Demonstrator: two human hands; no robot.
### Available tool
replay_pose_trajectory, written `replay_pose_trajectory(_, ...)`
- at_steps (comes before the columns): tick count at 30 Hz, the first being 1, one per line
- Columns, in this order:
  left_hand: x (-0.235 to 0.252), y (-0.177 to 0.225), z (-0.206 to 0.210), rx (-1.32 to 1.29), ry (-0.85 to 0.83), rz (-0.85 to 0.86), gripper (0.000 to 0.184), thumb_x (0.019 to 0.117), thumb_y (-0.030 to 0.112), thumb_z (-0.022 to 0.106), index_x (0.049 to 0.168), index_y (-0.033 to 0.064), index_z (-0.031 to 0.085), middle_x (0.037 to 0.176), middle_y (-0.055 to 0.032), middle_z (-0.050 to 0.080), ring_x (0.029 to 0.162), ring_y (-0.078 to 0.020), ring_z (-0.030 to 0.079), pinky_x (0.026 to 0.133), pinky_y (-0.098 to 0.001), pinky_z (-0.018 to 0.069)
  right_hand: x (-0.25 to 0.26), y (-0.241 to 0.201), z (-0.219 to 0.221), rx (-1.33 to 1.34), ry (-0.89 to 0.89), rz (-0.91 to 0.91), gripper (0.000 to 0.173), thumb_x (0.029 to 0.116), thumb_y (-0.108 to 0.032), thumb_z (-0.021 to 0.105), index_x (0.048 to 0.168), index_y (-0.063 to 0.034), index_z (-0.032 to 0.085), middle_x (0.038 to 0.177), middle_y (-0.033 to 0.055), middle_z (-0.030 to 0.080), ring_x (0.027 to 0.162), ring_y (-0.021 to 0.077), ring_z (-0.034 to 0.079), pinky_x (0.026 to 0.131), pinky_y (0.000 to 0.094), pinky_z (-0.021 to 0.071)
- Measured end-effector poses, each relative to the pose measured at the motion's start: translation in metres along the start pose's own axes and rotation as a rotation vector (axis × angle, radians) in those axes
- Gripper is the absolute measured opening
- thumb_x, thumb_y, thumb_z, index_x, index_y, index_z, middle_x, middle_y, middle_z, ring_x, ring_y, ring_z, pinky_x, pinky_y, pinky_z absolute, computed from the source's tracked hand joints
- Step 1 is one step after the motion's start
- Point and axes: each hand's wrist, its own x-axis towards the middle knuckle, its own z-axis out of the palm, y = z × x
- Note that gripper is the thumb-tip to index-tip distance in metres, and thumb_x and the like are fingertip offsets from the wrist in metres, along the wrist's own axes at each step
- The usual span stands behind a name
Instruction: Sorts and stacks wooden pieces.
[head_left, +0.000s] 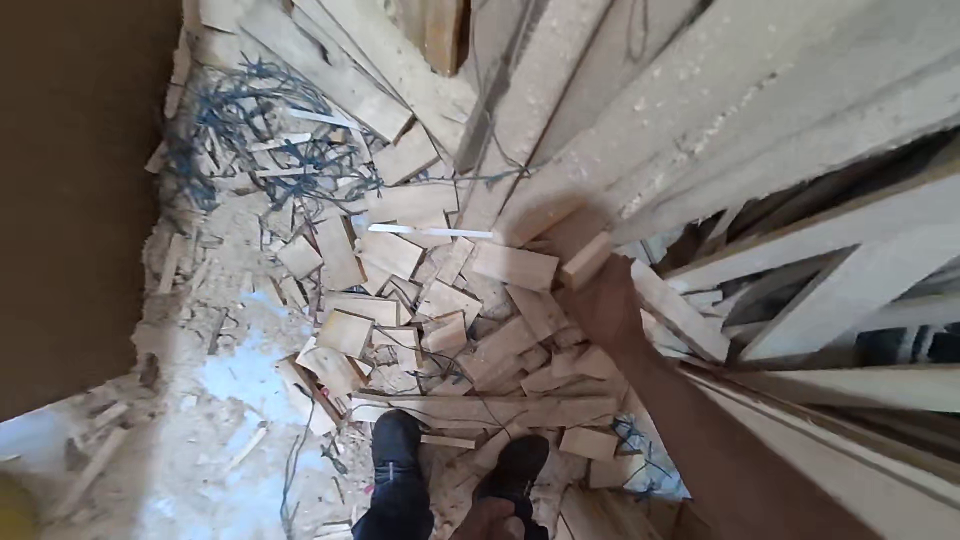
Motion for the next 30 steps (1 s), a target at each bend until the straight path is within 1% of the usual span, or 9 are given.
replay_pose_trajectory(4, 0.008, 0.016, -0.010, -0.165, 0.122, 0.144, 0.049, 0.0986, 0.028, 0.065, 0.132, -0.0067, 0.058, 0.123, -0.0175, 0.070, 0.113, -0.0237, 0.069, 0.099, -0.0437, 0.0569, -0.090, -0.014, -0.026, -0.033, -0.511, -0.061, 0.099, 0.0738, -0.058, 0.084, 0.147, -0.0042, 0.043, 0.119, 0.0205, 0.065, 0.104, 0.0357, 0.068, 0.087, 0.0587, 0.0575)
replay_pose_trajectory(7, 0.010, 0.012, -0.014, -0.154, 0.118, 0.162, 0.080, 0.0924, 0.056, 0.066, 0.144, -0.0034, 0.050, 0.140, -0.0150, 0.062, 0.127, -0.0224, 0.061, 0.106, -0.0425, 0.0536, -0.165, -0.010, -0.017, 0.130, -0.984, 0.024, 0.080, 0.0872, -0.061, 0.071, 0.143, -0.0086, 0.049, 0.118, 0.0126, 0.069, 0.108, 0.0268, 0.068, 0.096, 0.0530, 0.0560)
replay_pose_trajectory(9, 0.014, 0.007, -0.012, -0.212, 0.052, 0.085, 0.098, 0.0887, 0.069, 0.063, 0.152, -0.0025, 0.040, 0.142, -0.0140, 0.060, 0.127, -0.0203, 0.061, 0.105, -0.0411, 0.0552, -0.216, -0.004, -0.001, 0.301, -1.102, 0.090, 0.067, 0.0967, -0.056, 0.060, 0.145, -0.0105, 0.050, 0.115, 0.0106, 0.071, 0.105, 0.0240, 0.070, 0.094, 0.0514, 0.0573)
replay_pose_trajectory(13, 0.014, 0.002, -0.012, -0.279, -0.009, -0.146, 0.092, 0.0895, 0.068, 0.063, 0.150, 0.0018, 0.042, 0.116, -0.0101, 0.069, 0.096, -0.0166, 0.070, 0.082, -0.0354, 0.0615, -0.283, -0.002, 0.029, 0.525, -0.954, 0.242, 0.056, 0.1083, -0.052, 0.035, 0.132, -0.0094, 0.062, 0.088, 0.0068, 0.069, 0.077, 0.0192, 0.069, 0.074, 0.0444, 0.0592)
replay_pose_trajectory(17, 0.017, 0.010, -0.018, -0.432, 0.009, -0.300, 0.055, 0.0952, 0.034, 0.069, 0.133, -0.0030, 0.054, 0.107, -0.0177, 0.072, 0.095, -0.0264, 0.073, 0.085, -0.0442, 0.0634, -0.273, -0.006, 0.037, 0.299, -0.859, 0.224, 0.056, 0.1084, -0.048, 0.030, 0.112, -0.0111, 0.071, 0.093, 0.0091, 0.072, 0.092, 0.0244, 0.071, 0.083, 0.0498, 0.0571)
replay_pose_trajectory(21, 0.019, 0.010, -0.013, -0.424, 0.200, -0.245, 0.044, 0.0953, 0.023, 0.068, 0.127, -0.0048, 0.057, 0.104, -0.0176, 0.073, 0.093, -0.0263, 0.074, 0.083, -0.0436, 0.0643, -0.216, -0.006, 0.062, 0.106, -0.826, 0.218, 0.059, 0.1095, -0.051, 0.030, 0.104, -0.0079, 0.070, 0.093, 0.0138, 0.071, 0.094, 0.0313, 0.070, 0.084, 0.0562, 0.0552)
replay_pose_trajectory(24, 0.018, 0.009, -0.015, -0.444, 0.255, -0.180, 0.058, 0.0855, 0.028, 0.074, 0.128, -0.0055, 0.053, 0.102, -0.0188, 0.072, 0.090, -0.0279, 0.074, 0.078, -0.0442, 0.0645, -0.151, 0.000, 0.105, 0.196, -0.544, 0.396, 0.056, 0.1053, -0.052, 0.047, 0.114, -0.0013, 0.069, 0.106, 0.0220, 0.070, 0.103, 0.0386, 0.068, 0.089, 0.0607, 0.0542)
replay_pose_trajectory(28, 0.013, 0.003, -0.020, -0.341, 0.182, -0.121, 0.105, 0.0664, 0.056, 0.089, 0.139, -0.0023, 0.042, 0.107, -0.0177, 0.070, 0.090, -0.0295, 0.074, 0.077, -0.0452, 0.0656, -0.070, -0.014, 0.170, 0.202, -0.371, 0.779, 0.099, 0.0856, -0.075, 0.061, 0.141, 0.0065, 0.049, 0.143, 0.0290, 0.051, 0.133, 0.0421, 0.052, 0.105, 0.0603, 0.0467)
replay_pose_trajectory(30, 0.013, 0.001, -0.021, -0.336, 0.160, -0.074, 0.115, 0.0618, 0.073, 0.085, 0.139, -0.0010, 0.043, 0.103, -0.0136, 0.069, 0.084, -0.0241, 0.072, 0.074, -0.0403, 0.0647, -0.048, -0.027, 0.190, 0.227, -0.328, 0.889, 0.101, 0.0818, -0.078, 0.062, 0.141, 0.0032, 0.052, 0.150, 0.0283, 0.044, 0.138, 0.0419, 0.046, 0.107, 0.0617, 0.0434)
